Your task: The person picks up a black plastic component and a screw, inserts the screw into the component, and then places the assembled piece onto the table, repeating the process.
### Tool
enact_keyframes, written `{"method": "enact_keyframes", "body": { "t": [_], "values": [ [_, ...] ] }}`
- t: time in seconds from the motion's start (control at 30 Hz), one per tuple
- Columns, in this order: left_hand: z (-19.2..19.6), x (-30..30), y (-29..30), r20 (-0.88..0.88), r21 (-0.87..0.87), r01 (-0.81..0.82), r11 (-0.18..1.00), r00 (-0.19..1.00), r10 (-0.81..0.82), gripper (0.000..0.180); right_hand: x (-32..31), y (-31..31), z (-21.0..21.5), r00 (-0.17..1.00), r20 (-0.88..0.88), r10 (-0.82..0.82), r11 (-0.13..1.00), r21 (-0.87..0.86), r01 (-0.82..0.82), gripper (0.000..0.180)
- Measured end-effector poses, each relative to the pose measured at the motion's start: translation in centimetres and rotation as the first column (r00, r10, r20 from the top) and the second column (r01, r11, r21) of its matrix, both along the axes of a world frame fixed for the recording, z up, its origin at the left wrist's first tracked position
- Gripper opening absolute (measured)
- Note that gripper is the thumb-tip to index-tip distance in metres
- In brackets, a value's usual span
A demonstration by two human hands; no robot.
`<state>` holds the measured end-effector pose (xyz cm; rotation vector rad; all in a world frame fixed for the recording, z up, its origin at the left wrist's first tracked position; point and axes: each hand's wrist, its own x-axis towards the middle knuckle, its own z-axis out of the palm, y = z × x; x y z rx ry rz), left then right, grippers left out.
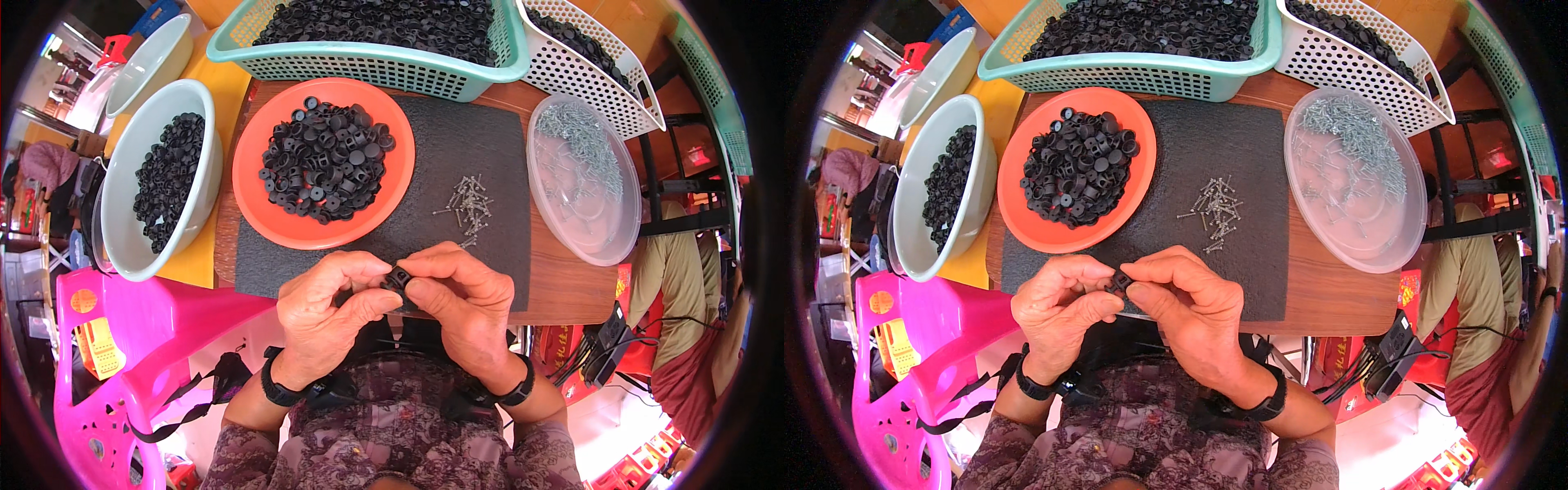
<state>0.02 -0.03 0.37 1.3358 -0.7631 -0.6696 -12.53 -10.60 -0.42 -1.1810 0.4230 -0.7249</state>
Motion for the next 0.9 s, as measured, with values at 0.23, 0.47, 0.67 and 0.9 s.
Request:
{"method": "enact_keyframes", "body": {
  "t": [0.23, 0.47, 0.67, 0.9],
  "values": [
    [0.04, 0.18, -0.20, 0.113, 0.066, -0.012, 0.998, 0.994, 0.004, 0.032, 0.07, -0.18, 0.00, 1.000, -0.005, 0.010, 1.000, 0.011, -0.010, 0.020],
    [0.38, 0.39, -0.46, -0.016, 0.026, 0.076, 0.997, 0.997, -0.075, 0.034, 0.17, -0.29, -0.24, 1.000, 0.000, -0.001, 0.999, -0.032, 0.001, 0.018],
    [0.53, 0.80, -0.60, -0.074, 0.054, 0.134, 0.990, 0.989, -0.130, 0.036, 0.18, -0.69, -0.31, 0.999, 0.007, 0.038, 0.997, 0.062, -0.038, 0.016],
    [0.65, 0.82, -0.72, -0.055, 0.100, 0.118, 0.988, 0.992, -0.113, 0.034, 0.33, -0.83, -0.22, 0.999, -0.031, 0.006, 0.998, 0.063, -0.004, 0.012]
  ]
}}
